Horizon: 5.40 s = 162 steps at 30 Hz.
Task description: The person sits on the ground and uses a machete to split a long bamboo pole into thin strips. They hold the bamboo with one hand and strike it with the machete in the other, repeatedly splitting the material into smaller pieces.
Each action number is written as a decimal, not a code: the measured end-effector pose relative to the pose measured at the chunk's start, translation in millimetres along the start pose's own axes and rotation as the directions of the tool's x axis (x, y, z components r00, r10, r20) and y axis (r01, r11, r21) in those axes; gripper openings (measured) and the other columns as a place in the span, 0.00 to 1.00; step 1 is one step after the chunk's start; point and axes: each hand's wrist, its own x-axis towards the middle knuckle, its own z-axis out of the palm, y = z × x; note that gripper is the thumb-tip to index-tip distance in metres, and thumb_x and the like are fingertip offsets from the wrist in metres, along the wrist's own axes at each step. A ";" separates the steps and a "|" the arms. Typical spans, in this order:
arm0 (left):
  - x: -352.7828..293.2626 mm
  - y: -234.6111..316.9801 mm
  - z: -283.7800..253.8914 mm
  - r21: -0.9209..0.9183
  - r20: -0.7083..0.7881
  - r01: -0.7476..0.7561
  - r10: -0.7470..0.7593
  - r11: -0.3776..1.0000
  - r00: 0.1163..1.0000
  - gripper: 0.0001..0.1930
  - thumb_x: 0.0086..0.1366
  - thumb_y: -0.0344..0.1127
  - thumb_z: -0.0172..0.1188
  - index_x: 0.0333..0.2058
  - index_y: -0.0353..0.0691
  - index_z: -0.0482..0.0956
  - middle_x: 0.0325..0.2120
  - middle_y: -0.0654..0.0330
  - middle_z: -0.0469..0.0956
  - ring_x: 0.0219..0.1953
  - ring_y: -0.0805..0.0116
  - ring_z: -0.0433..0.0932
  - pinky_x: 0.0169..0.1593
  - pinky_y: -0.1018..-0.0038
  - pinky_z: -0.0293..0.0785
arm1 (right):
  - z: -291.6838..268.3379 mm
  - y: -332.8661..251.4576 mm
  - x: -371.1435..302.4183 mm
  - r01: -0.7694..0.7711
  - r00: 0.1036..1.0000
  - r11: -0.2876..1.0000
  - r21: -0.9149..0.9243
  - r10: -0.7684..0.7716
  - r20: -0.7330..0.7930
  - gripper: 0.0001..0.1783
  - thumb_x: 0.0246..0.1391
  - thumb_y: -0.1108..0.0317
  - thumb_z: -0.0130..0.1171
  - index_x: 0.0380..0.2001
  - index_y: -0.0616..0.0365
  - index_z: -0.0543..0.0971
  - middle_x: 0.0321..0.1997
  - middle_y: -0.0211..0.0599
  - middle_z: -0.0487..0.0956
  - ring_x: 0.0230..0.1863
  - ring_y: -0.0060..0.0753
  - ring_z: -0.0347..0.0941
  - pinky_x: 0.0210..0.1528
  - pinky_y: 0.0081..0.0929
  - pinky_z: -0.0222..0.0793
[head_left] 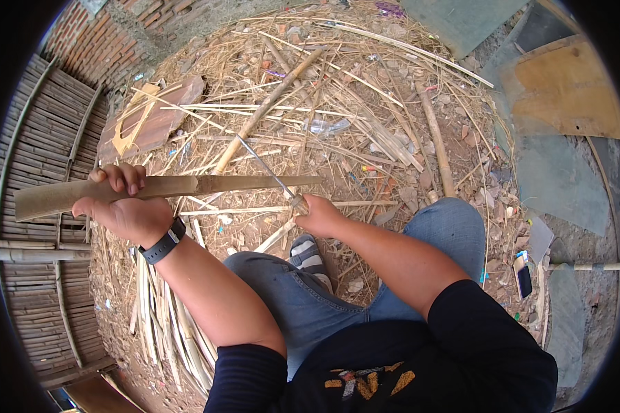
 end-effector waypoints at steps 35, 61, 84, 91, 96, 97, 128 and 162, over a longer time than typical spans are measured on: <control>-1.3 1.6 3.4 0.069 -0.028 -0.019 0.021 0.997 0.999 0.36 0.61 0.80 0.45 0.35 0.48 0.69 0.21 0.68 0.62 0.20 0.75 0.61 0.30 0.77 0.60 | -12.1 -9.0 -1.7 -0.024 0.999 0.999 -0.023 0.025 0.045 0.25 0.47 0.58 0.65 0.43 0.66 0.76 0.38 0.61 0.80 0.43 0.60 0.78 0.46 0.45 0.73; -3.5 1.3 5.2 0.039 -0.037 -0.009 0.010 0.999 0.999 0.35 0.61 0.79 0.45 0.35 0.47 0.69 0.21 0.68 0.62 0.19 0.75 0.61 0.29 0.77 0.60 | -9.7 -7.7 0.3 -0.029 0.998 1.000 -0.006 0.029 0.050 0.25 0.47 0.60 0.66 0.45 0.66 0.76 0.40 0.60 0.80 0.43 0.58 0.78 0.47 0.44 0.72; -1.6 2.3 5.9 0.010 -0.006 -0.002 0.002 1.000 1.000 0.34 0.67 0.75 0.38 0.34 0.46 0.68 0.20 0.67 0.60 0.19 0.74 0.59 0.28 0.77 0.60 | -3.1 4.1 4.4 0.018 1.000 1.000 -0.011 -0.018 0.008 0.22 0.46 0.59 0.64 0.40 0.65 0.76 0.34 0.57 0.80 0.39 0.57 0.78 0.43 0.46 0.73; -1.5 2.5 10.0 0.045 -0.065 -0.024 0.027 0.999 0.998 0.34 0.67 0.75 0.39 0.33 0.46 0.69 0.19 0.69 0.61 0.18 0.76 0.59 0.26 0.80 0.59 | -9.8 -7.2 0.9 -0.006 0.999 1.000 0.001 0.006 0.050 0.22 0.45 0.59 0.64 0.38 0.66 0.75 0.35 0.59 0.79 0.40 0.58 0.78 0.43 0.46 0.73; -1.6 1.8 11.3 0.068 -0.056 -0.041 0.045 0.997 0.997 0.33 0.67 0.75 0.39 0.33 0.47 0.69 0.19 0.69 0.61 0.18 0.76 0.59 0.25 0.80 0.58 | -11.2 -9.8 -1.7 -0.035 0.997 0.999 0.015 0.034 0.068 0.22 0.46 0.59 0.64 0.39 0.67 0.75 0.37 0.60 0.79 0.42 0.59 0.78 0.45 0.47 0.73; -1.7 1.7 11.3 0.072 -0.060 -0.042 0.047 0.996 0.997 0.33 0.67 0.75 0.39 0.33 0.47 0.69 0.19 0.69 0.61 0.18 0.76 0.59 0.25 0.80 0.58 | -12.2 -10.7 -1.6 -0.039 0.996 0.999 0.007 0.038 0.074 0.23 0.46 0.59 0.64 0.39 0.67 0.75 0.37 0.60 0.79 0.42 0.59 0.78 0.45 0.47 0.73; 2.9 0.1 -0.9 0.018 0.033 -0.033 0.032 0.999 0.999 0.27 0.68 0.69 0.48 0.35 0.47 0.68 0.21 0.68 0.61 0.20 0.75 0.61 0.28 0.77 0.60 | -5.8 -7.0 -0.3 -0.033 0.998 0.999 0.017 0.032 0.056 0.22 0.46 0.59 0.64 0.39 0.66 0.74 0.37 0.59 0.80 0.41 0.59 0.79 0.45 0.46 0.74; -0.2 1.9 5.1 0.044 0.010 -0.031 0.030 0.999 0.999 0.20 0.69 0.58 0.57 0.32 0.48 0.69 0.21 0.70 0.61 0.20 0.76 0.60 0.27 0.77 0.59 | -11.2 -16.7 -3.0 -0.056 0.998 0.997 -0.058 0.058 0.037 0.22 0.47 0.62 0.64 0.42 0.65 0.76 0.37 0.58 0.81 0.42 0.58 0.79 0.45 0.46 0.74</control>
